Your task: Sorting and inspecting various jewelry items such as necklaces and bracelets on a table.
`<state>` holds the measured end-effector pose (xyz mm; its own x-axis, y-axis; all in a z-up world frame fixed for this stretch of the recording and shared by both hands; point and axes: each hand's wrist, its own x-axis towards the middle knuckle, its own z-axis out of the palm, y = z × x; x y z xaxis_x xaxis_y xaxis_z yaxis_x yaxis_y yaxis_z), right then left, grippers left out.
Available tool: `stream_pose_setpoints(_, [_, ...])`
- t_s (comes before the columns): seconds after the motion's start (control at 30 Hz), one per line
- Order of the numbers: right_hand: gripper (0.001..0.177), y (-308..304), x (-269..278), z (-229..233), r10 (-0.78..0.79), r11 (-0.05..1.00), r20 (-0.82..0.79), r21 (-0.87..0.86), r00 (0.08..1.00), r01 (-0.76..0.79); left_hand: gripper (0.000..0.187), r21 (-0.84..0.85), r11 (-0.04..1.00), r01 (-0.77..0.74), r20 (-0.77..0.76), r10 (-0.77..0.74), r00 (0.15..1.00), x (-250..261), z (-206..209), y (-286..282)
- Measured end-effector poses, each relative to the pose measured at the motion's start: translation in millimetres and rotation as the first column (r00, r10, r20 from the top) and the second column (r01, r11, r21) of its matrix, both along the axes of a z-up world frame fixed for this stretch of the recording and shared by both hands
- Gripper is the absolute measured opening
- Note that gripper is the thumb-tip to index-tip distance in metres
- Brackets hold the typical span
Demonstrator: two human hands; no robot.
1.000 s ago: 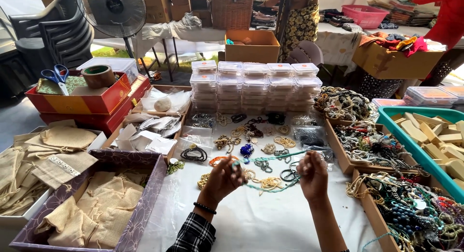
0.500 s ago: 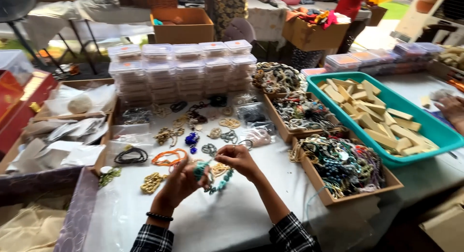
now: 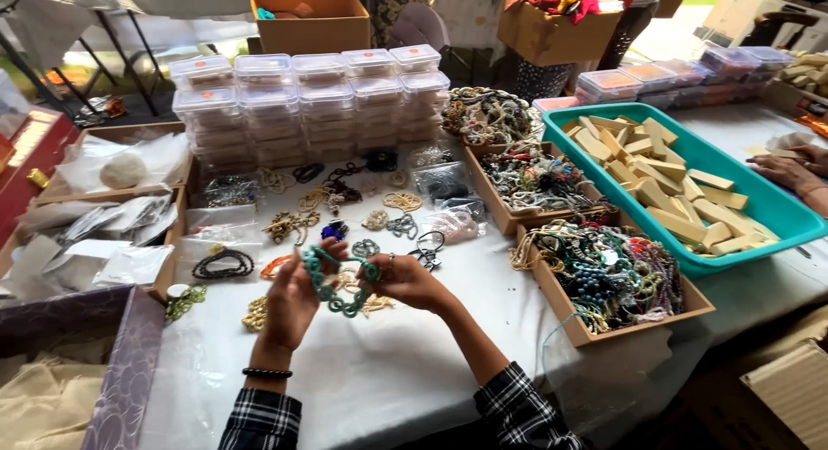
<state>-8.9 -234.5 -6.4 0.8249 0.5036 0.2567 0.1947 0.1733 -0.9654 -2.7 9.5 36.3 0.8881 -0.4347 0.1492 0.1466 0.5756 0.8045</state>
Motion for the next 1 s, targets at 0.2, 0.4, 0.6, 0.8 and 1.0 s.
stream_pose_setpoints(0.2, [0.028,2.8,-8.0,17.6,-0.197,0.963,0.232,-0.139,0.953,0.232,0.066,0.211,0.953,0.218,-0.09,-0.203,0.975,1.0,-27.8,-15.4])
stream_pose_setpoints(0.4, [0.026,6.5,-5.1,6.7,-0.407,0.819,0.395,-0.241,0.823,0.521,0.052,0.467,0.841,0.274,-0.128,-0.242,0.962,2.6,-33.9,-18.0])
stream_pose_setpoints(0.6, [0.038,9.8,-5.1,14.7,-0.434,0.779,0.459,-0.241,0.775,0.579,0.041,0.343,0.872,0.35,-0.152,-0.316,0.936,4.2,-37.6,-17.4])
stream_pose_setpoints(0.8, [0.079,19.1,-12.2,14.9,-0.073,0.997,-0.089,0.017,0.993,0.075,0.034,0.139,0.971,0.196,-0.122,-0.18,0.976,9.3,-40.0,-23.8])
stream_pose_setpoints(1.0, [0.109,31.3,-12.0,18.6,-0.128,0.991,-0.128,0.013,0.983,0.131,0.036,0.307,0.922,0.235,-0.142,-0.199,0.97,45.0,-25.2,-44.8])
